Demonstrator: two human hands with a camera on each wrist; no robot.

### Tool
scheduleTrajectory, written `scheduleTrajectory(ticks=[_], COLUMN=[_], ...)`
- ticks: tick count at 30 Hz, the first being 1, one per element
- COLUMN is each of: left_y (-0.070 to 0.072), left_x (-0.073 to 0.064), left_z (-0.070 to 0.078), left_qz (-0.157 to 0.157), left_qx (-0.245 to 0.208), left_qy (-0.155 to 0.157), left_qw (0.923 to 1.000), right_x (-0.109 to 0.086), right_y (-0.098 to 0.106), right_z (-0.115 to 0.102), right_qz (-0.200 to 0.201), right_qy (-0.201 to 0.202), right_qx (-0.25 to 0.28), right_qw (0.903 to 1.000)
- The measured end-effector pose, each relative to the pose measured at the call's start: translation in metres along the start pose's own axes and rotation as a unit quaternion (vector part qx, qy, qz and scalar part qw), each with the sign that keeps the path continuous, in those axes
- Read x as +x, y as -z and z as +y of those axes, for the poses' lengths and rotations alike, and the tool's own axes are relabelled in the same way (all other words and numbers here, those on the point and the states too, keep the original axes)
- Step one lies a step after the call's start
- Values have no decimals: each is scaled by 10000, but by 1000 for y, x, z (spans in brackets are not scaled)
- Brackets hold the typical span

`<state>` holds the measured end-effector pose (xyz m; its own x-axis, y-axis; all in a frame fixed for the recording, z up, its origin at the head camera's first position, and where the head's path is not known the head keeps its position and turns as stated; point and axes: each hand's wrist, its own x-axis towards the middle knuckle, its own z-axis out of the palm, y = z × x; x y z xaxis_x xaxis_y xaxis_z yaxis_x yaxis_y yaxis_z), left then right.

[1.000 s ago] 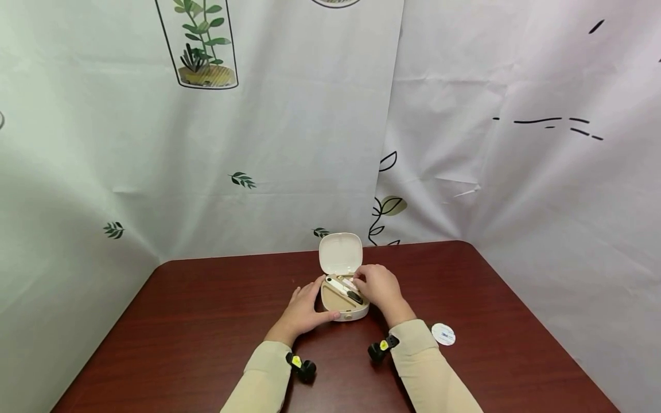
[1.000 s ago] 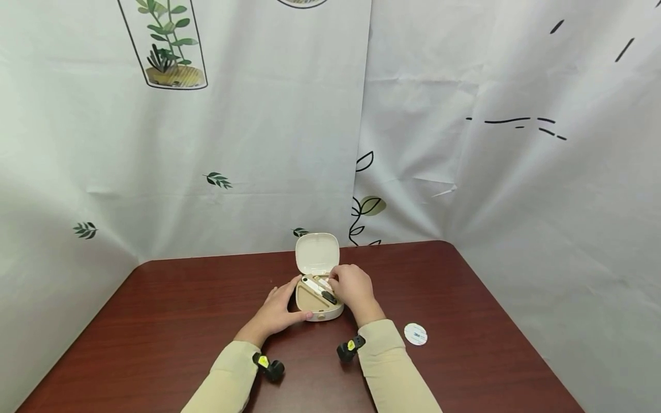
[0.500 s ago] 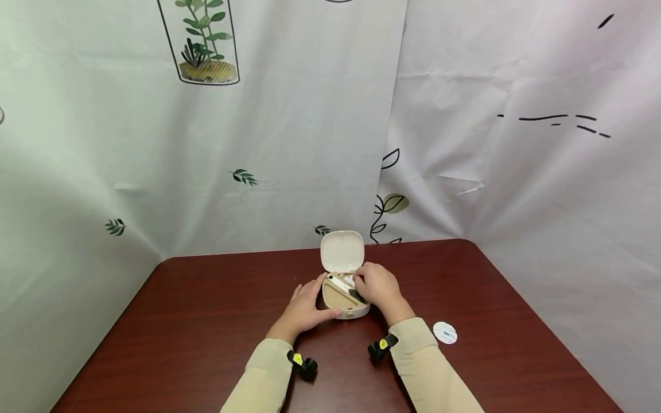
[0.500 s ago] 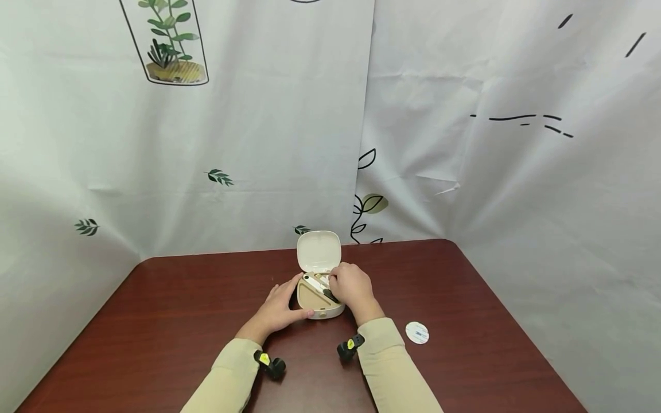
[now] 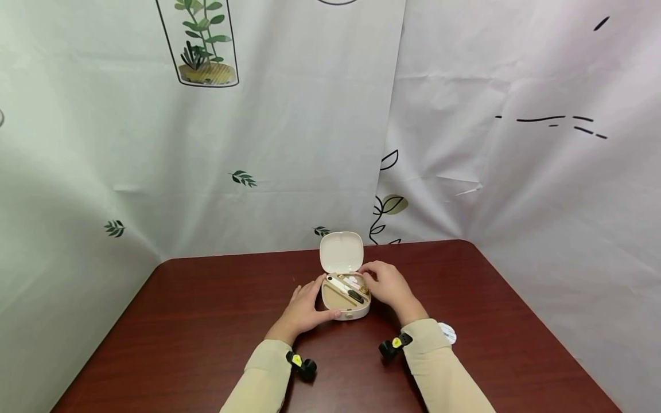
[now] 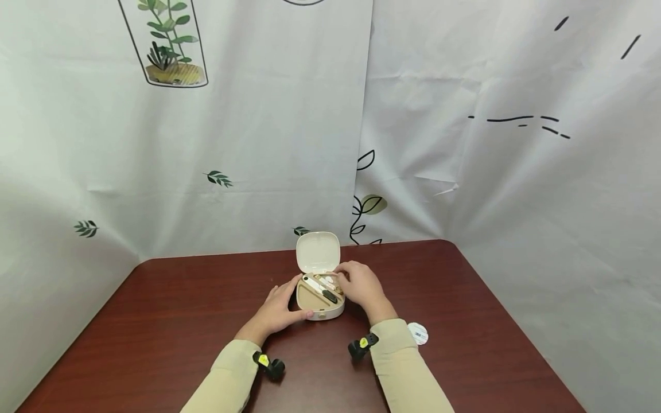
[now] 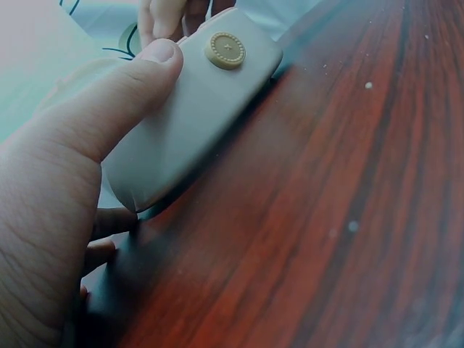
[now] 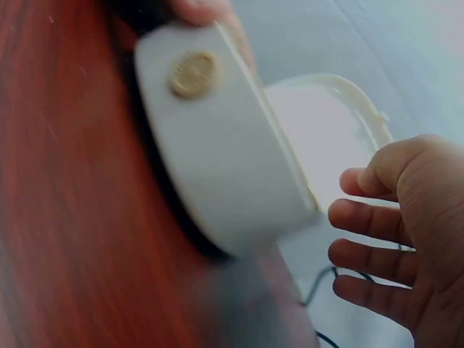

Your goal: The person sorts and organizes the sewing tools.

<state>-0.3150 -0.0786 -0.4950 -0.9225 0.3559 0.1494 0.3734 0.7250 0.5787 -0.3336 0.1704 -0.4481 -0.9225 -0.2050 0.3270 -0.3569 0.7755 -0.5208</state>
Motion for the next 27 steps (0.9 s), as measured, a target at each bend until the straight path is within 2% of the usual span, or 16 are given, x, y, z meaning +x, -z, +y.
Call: scheduleTrajectory(ticks=[5, 9, 14, 17, 22, 24, 27], left_y=[-1, -1, -1, 0, 0, 0, -1], left_x=[-1, 0, 0, -1, -1, -1, -1], left_z=[0, -1, 0, 0, 1, 1, 0], left_qz=[12, 22, -11, -9, -43, -29, 2], left_qx=[-6, 6, 14, -37, -68, -72, -94], left_qy=[-31, -56, -53, -56, -17, -19, -38], left_qw=[10000, 10000, 10000, 10000, 10000, 10000, 9999], right_x=[-9, -17, -30, -40, -63, -71, -81], right_y=[25, 49, 80, 97, 111, 113, 113], right_z=[25, 46, 67, 78, 93, 96, 98], right_qz=[-78, -339, -875, -1355, -2315, -2550, -2692], right_qy=[203, 456, 813, 933, 629, 426, 393], right_qx=[-35, -102, -239, -337, -346, -295, -335], right_qw=[9998, 9983, 9925, 9858, 9702, 9655, 9617])
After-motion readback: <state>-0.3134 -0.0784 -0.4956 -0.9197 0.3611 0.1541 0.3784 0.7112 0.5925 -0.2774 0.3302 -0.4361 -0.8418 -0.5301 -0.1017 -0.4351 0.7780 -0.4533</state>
